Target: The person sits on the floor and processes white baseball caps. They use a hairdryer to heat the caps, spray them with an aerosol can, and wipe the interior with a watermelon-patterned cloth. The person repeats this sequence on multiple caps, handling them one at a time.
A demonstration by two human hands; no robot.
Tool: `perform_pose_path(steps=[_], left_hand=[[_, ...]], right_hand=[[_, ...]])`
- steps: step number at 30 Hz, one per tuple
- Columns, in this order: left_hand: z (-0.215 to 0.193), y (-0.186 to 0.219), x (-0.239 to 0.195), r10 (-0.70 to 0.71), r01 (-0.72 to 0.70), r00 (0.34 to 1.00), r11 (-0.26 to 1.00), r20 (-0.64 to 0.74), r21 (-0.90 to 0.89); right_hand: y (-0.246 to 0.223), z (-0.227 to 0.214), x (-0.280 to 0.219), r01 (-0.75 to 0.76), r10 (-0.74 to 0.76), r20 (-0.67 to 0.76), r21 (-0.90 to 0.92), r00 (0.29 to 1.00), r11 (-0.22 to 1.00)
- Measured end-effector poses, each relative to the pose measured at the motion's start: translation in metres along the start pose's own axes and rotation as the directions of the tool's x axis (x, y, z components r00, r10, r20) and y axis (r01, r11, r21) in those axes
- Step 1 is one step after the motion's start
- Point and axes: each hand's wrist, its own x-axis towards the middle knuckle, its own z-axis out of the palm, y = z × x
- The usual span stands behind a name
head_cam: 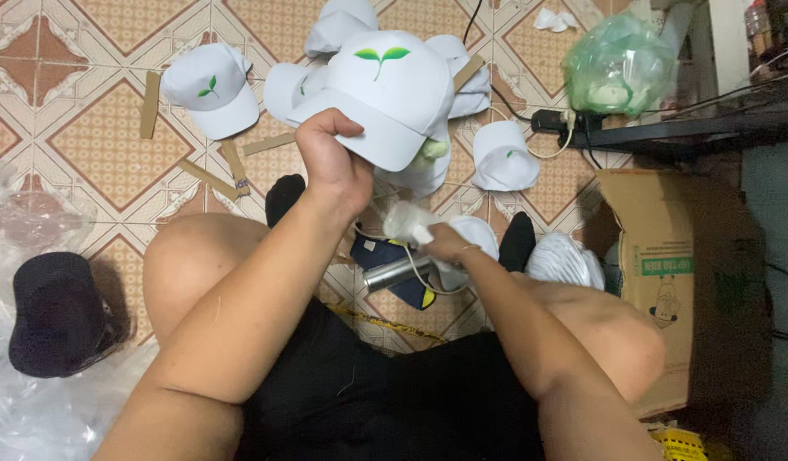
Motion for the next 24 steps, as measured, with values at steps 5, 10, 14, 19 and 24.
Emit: perform_pose_path(steps=[5, 10, 14, 19, 24], left_hand=[[0.002, -0.001, -0.002, 0.014, -0.014, 1.0, 1.0, 0.006, -0.012], [0.003, 0.001, -0.002, 0.038, -0.038, 0.999, 0.998, 0.0, -0.042], [0.004, 0.005, -0.012, 0.018, -0.016, 0.999, 0.999, 0.037, -0.045], [0.012, 0.014, -0.025, -0.006, 0.01, 0.994, 0.999, 0.113, -0.036], [0.007, 0.011, -0.029, -0.03, 0.037, 0.987, 0.998, 0.156, -0.043]], right_hand=[[-0.009, 0.064, 0.061, 0.055, -0.044, 0.053, -0.237, 0.998, 0.97], [-0.045, 0.096, 0.075, 0.139, -0.134, 0.038, -0.38, 0.99, 0.915], [-0.075, 0.083, 0.052, 0.243, -0.256, -0.083, -0.143, 0.963, 0.96], [-0.089, 0.027, 0.01, 0.478, -0.452, -0.385, -0.031, 0.805, 0.878], [-0.078, -0.026, -0.04, 0.422, -0.359, -0.682, -0.081, 0.637, 0.903]])
